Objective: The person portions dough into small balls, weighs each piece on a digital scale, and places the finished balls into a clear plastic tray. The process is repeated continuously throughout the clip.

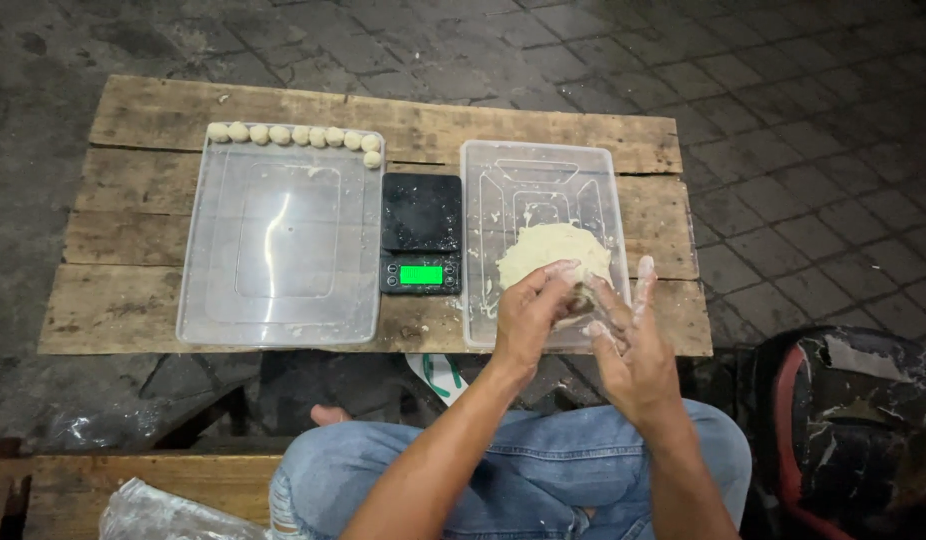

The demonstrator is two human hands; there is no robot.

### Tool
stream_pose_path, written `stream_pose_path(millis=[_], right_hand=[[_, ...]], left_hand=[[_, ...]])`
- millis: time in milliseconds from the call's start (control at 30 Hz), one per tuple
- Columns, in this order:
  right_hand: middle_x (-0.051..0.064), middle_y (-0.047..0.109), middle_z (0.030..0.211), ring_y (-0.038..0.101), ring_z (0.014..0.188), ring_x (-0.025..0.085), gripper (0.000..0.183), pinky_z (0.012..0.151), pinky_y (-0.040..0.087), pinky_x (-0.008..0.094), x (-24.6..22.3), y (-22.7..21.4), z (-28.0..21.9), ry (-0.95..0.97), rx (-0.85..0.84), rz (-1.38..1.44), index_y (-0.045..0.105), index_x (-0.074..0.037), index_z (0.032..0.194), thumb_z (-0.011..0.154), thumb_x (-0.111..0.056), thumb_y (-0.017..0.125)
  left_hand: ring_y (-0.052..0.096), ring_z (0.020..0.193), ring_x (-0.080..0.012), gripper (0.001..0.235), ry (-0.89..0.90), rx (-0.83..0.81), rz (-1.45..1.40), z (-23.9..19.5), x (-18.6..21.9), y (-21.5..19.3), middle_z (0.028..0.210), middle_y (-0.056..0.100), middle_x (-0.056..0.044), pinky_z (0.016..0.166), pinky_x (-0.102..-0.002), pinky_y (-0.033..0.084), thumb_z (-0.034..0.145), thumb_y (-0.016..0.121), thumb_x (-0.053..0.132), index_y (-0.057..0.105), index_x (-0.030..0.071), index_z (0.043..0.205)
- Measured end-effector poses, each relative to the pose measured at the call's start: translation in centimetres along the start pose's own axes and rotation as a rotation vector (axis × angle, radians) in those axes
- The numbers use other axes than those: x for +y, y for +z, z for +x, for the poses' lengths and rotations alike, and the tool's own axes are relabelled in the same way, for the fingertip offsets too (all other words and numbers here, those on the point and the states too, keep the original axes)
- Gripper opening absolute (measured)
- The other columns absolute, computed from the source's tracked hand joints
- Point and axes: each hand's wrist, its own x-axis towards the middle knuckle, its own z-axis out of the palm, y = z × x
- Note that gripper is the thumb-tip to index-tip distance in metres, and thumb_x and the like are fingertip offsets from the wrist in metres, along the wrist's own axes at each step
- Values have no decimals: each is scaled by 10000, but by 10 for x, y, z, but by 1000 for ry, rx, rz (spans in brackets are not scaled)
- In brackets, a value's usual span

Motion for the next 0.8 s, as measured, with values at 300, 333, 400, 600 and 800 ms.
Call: stream_pose_path(millis=[300,333,400,600,800], right_hand=[[319,541,1445,596,1263,429,900,796,653,499,7,9,-9,201,206,729,-5,-237,1673,975,96,454],[252,339,1605,586,1260,468,936,780,652,496,2,8,-6,138,212,679,-64,-294,1649,982,92,467],[187,136,1765,577,1257,506,979,763,650,494,-3,6,2,72,216,627,-123,-350,1624,989,87,480],[169,31,1746,531,1274,514,856,810,631,438,-9,-7,5,138,52,312,-154,-218,1626,1033,-204,464],[200,196,1713,605,1162,524,876,596,644,318,41,-9,-15,-99,75,472,-67,-205,1659,957,-104,446]], left_hand=[[649,837,-62,326,77,-58,155,16,-12,-10,938,780,-133,753,-272,593,806,899,178,800,69,1096],[683,793,-92,334,65,-43,150,18,-17,-12,896,774,-130,730,-273,611,813,890,173,790,54,1109],[717,749,-123,342,56,-28,141,19,-17,-14,854,767,-127,707,-274,629,820,880,167,780,40,1122],[702,1109,-440,492,362,-178,496,6,6,-7,1138,733,-273,933,-461,584,737,900,202,748,6,1162],[733,970,-144,374,156,-70,450,17,-2,-16,1015,790,-79,882,-332,605,753,867,167,794,143,1119]])
